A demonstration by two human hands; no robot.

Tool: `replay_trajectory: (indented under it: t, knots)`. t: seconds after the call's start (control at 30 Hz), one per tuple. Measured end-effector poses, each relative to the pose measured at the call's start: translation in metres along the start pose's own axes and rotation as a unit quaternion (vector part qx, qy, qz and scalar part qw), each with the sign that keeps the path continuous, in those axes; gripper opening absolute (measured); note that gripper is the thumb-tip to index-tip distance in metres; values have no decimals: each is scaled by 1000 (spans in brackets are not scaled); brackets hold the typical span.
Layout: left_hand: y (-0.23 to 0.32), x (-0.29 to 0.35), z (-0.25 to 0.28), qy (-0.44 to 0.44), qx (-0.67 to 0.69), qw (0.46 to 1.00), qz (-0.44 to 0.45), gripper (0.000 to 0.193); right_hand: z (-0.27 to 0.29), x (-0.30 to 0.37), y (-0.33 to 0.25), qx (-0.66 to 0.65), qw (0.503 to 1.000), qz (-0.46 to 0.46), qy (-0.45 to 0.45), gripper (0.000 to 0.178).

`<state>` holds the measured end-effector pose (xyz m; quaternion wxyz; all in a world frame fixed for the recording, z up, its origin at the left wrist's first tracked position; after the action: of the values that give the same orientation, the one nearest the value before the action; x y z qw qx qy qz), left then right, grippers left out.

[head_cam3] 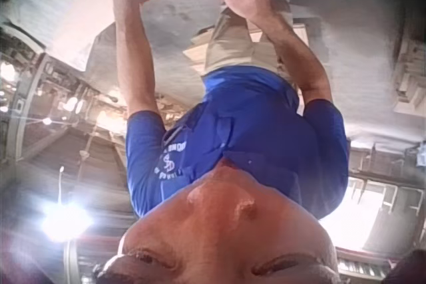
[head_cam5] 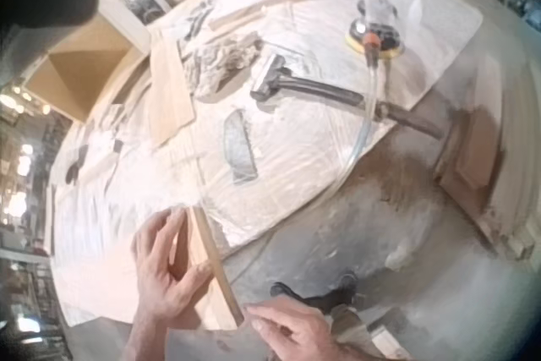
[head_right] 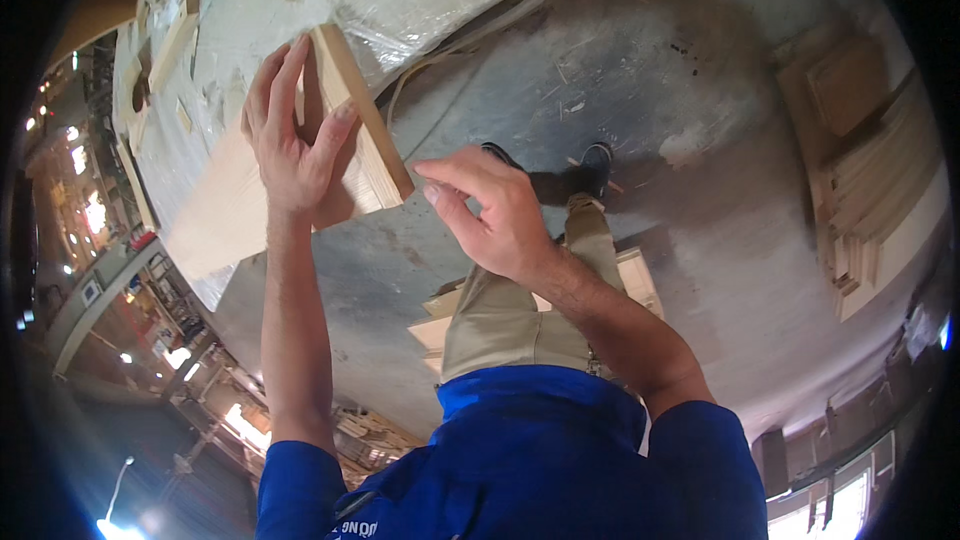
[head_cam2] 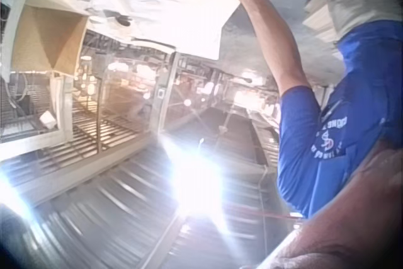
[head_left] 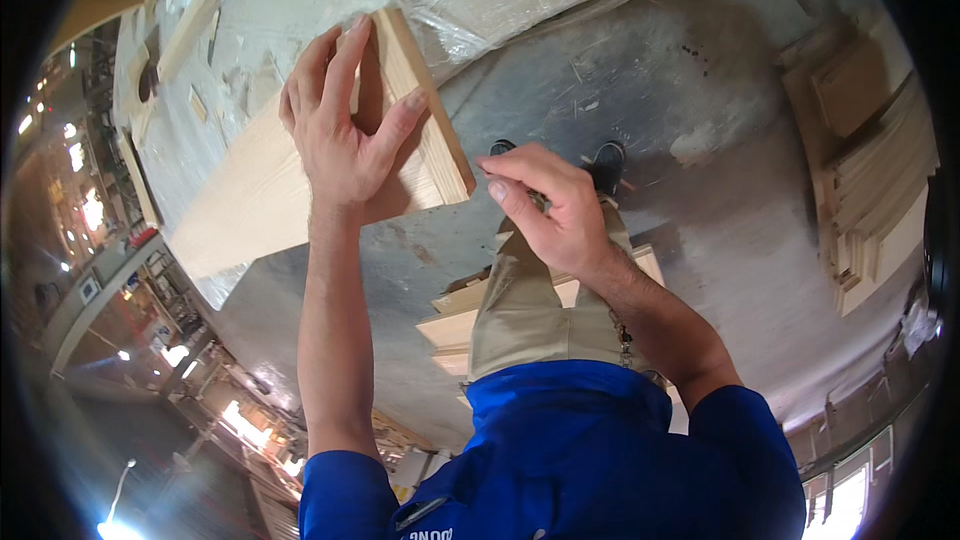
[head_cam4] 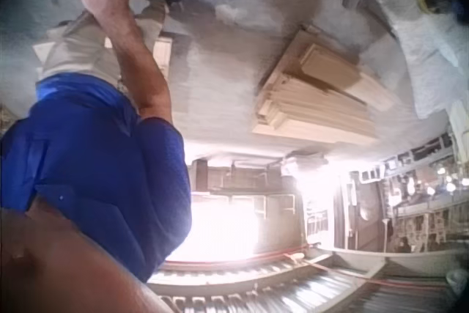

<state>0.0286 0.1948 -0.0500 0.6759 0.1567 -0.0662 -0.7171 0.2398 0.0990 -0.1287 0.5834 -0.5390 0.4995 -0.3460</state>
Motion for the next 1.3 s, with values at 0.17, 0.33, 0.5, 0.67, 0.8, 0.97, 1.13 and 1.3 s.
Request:
replay_trajectory:
  t: [0.17,0.33,0.5,0.67,0.8,0.97,1.13,1.3]
  knots:
    - [-2,3,1,25,3,1000,4,79,-2,-22,-16,-44,998,-43,28,13]
    - [1,7,5,38,-12,999,-1,76,-7,-33,-14,-84,987,-138,11,13]
    - [-4,8,2,58,7,998,16,74,-8,-35,-12,-98,976,-194,23,12]
    - [-3,8,4,72,-8,997,9,74,-8,-36,-12,-113,967,-226,33,13]
    - [-1,9,8,56,-2,998,13,72,-4,-31,-10,-92,963,-254,19,15]
    - [4,4,12,35,12,999,30,75,49,-90,-45,43,988,-110,95,16]
    - [3,5,14,16,-10,999,44,78,113,-194,-79,293,951,33,91,16]
    - [-4,6,14,34,38,997,56,78,59,-258,-83,356,927,109,-39,15]
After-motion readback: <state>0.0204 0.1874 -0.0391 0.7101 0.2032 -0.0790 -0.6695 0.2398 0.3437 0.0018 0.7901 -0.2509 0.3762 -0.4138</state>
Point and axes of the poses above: each hand's wrist, its own x-axis away from the middle knuckle, its own z-axis out of the back of the hand, y = z × x, the point moved 5 cm from there along -x, towards the middle knuckle, and after that the axes turned 12 degrees about z, right-handed, at the moved point
